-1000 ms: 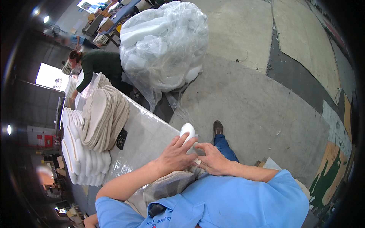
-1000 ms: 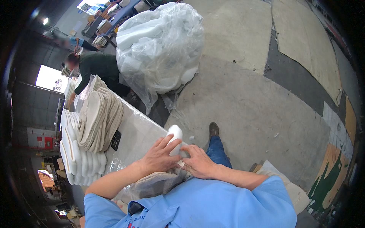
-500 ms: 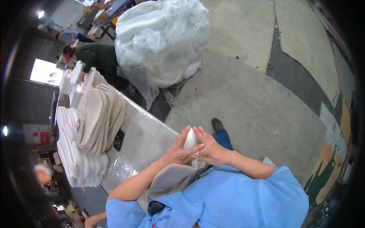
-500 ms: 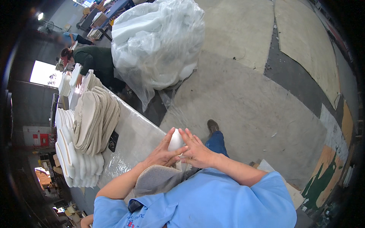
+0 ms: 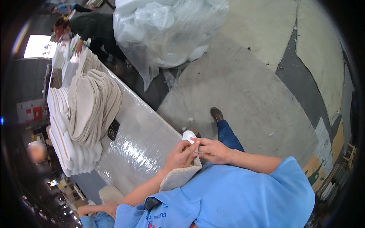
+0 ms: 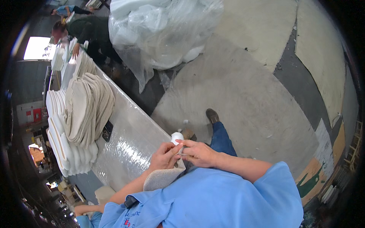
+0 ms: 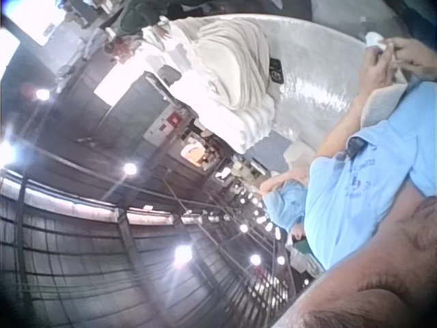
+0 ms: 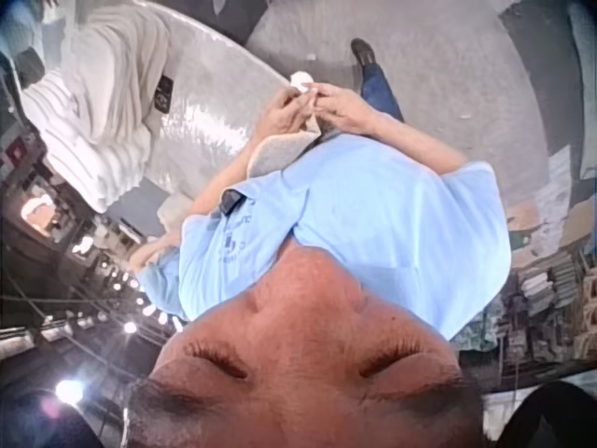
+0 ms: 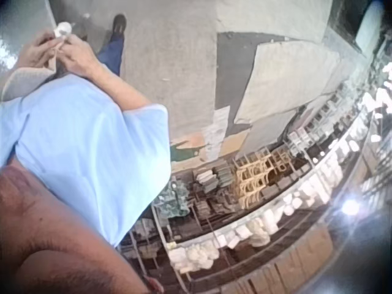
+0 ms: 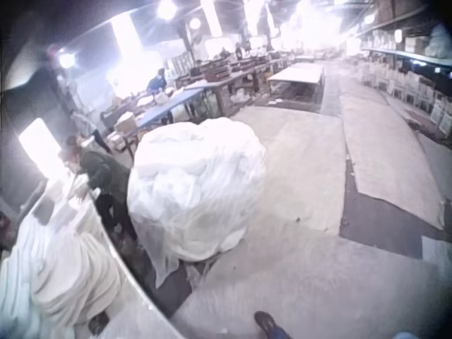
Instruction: The person repeatedly picks up beige fabric pieces from a stack, pulls off loose threads and frayed edges by hand, and places the trimmed pieces back on the table. The person handles the fabric one at a time throughout the clip.
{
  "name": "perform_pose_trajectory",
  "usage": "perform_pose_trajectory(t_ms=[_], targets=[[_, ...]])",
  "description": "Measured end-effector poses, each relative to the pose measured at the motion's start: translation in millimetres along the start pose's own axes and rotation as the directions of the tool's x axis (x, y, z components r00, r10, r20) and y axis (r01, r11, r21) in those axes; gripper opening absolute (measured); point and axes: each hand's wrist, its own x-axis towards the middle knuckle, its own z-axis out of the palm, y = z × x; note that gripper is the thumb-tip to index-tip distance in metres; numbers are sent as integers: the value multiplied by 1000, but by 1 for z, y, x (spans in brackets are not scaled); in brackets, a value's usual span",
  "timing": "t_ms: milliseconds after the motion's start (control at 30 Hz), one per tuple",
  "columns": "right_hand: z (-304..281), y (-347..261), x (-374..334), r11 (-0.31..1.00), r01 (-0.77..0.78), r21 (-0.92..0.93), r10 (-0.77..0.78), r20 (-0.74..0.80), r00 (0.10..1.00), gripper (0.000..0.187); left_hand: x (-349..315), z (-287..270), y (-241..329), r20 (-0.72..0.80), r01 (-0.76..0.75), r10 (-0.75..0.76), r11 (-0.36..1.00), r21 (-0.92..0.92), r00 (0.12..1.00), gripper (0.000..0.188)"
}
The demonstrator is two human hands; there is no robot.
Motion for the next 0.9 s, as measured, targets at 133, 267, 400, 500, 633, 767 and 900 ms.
perform_pose_trajectory(t_ms=[133, 267, 400, 500, 633, 767, 900], targets=[[-13, 4, 14, 994, 18, 111, -12, -50, 999, 17, 11, 1, 0, -43, 192, -202, 968, -160, 979, 30], [-20, 11, 26, 985, -33, 167, 38, -28, 999, 16, 22, 4, 0, -73, 343, -376, 896, -283, 924, 19], [-19, 15, 28, 964, -110, 240, 116, -12, 993, 18, 22, 19, -8, -54, 426, -507, 774, -468, 861, 18], [-11, 14, 18, 937, -166, 308, 190, -49, 981, 19, 15, 34, -11, -68, 405, -529, 720, -564, 846, 17], [8, 2, -11, 967, -50, 249, 90, -148, 985, 20, -12, 34, -3, 62, 408, -491, 639, -652, 869, 16], [28, 8, -17, 947, -88, 308, 151, -189, 970, 23, -13, 37, -11, 115, 388, -454, 572, -723, 883, 16], [43, 21, -20, 841, -142, 522, 265, -168, 949, 19, -3, 20, -18, 197, 417, -392, 622, -662, 898, 18]])
